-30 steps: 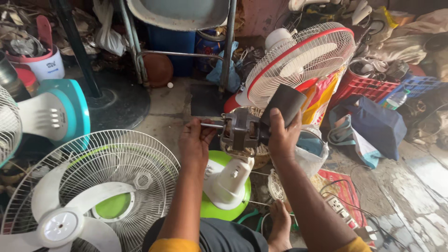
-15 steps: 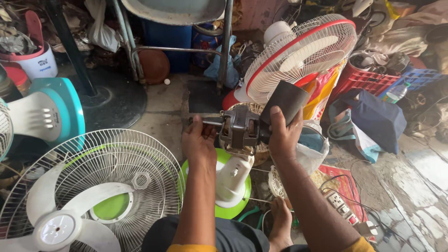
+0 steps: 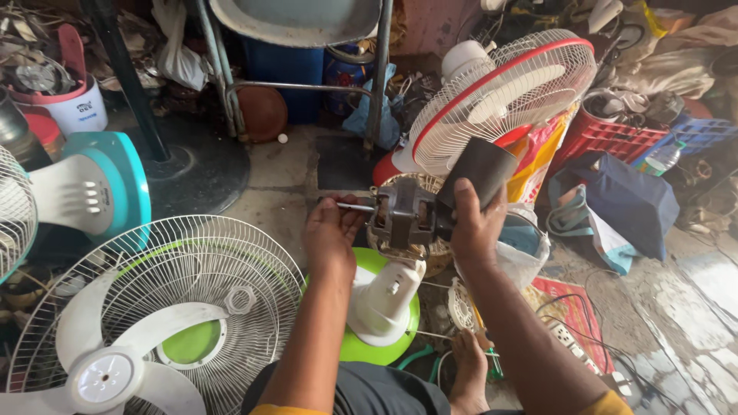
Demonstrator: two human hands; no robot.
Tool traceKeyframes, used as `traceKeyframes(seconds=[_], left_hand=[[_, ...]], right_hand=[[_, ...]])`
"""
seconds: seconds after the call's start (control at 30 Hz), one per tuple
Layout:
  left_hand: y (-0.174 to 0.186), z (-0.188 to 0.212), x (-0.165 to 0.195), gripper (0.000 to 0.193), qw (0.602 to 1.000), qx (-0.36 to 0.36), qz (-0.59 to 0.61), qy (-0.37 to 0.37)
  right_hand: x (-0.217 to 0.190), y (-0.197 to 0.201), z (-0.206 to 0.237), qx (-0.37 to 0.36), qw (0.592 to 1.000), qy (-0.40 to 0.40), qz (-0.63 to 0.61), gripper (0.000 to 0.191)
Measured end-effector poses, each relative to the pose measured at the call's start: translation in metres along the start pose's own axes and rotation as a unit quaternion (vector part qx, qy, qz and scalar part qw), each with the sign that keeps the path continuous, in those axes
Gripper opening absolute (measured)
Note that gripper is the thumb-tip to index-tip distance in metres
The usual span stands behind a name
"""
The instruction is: The person disassembles a fan motor, uses a screwdriver to adjust internal components, and tests the shaft rotation. They repeatedly tap the motor housing with a rubber mallet to free the shaft, then re-test the rotation and wiring.
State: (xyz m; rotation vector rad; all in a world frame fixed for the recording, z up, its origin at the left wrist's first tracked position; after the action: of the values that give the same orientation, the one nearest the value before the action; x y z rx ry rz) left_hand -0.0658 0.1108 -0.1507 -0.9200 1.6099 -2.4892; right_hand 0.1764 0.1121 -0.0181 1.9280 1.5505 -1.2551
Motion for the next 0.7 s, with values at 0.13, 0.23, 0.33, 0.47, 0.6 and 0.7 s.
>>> traceKeyframes(seconds=[0.13,0.23,0.33,0.47,0.6,0.7], left_hand=[[0.005,-0.004,0.004,0.021,0.999,0.038,-0.002,0.024],[0.001,0.002,0.004,0.020,0.998,0.056,-0.013,0.022],[-0.012,0.012,0.007,0.021,0.997,0.039,0.065,0.013],[-0.023,0.021,0.003,0.023,0.994,0.022,0.086,0.066],[-0.025,0.029,0.002,0.022,0.990,-0.009,0.092,0.105],[-0.021,0.032,0.006,0.021,0.992,-0.026,0.095,0.080]], right_hand=[[-0.001,-0.003,-0.001,0.003,0.999,0.034,0.024,0.058],[0.004,0.002,-0.001,0.019,0.999,0.019,0.041,0.057],[0.000,0.005,0.004,0.021,0.999,0.026,0.035,0.057],[-0.001,0.008,0.004,0.032,0.992,-0.105,-0.068,0.064],[-0.071,0.001,-0.026,-0.042,0.989,0.027,0.139,0.064],[-0.135,-0.050,-0.049,-0.202,0.859,0.247,0.399,0.086]])
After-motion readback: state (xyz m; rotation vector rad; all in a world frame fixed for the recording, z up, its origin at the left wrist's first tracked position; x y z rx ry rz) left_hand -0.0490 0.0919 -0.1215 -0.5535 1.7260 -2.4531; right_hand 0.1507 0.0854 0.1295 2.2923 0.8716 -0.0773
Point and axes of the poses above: each hand's wrist, its own z-axis away from the middle knuckle, its own y-axis out of the back of the hand, x = y × z, the point moved 9 cm from there along -z, towards the middle knuckle, and after that the axes turned 13 degrees about x, right-handed, at the moved point
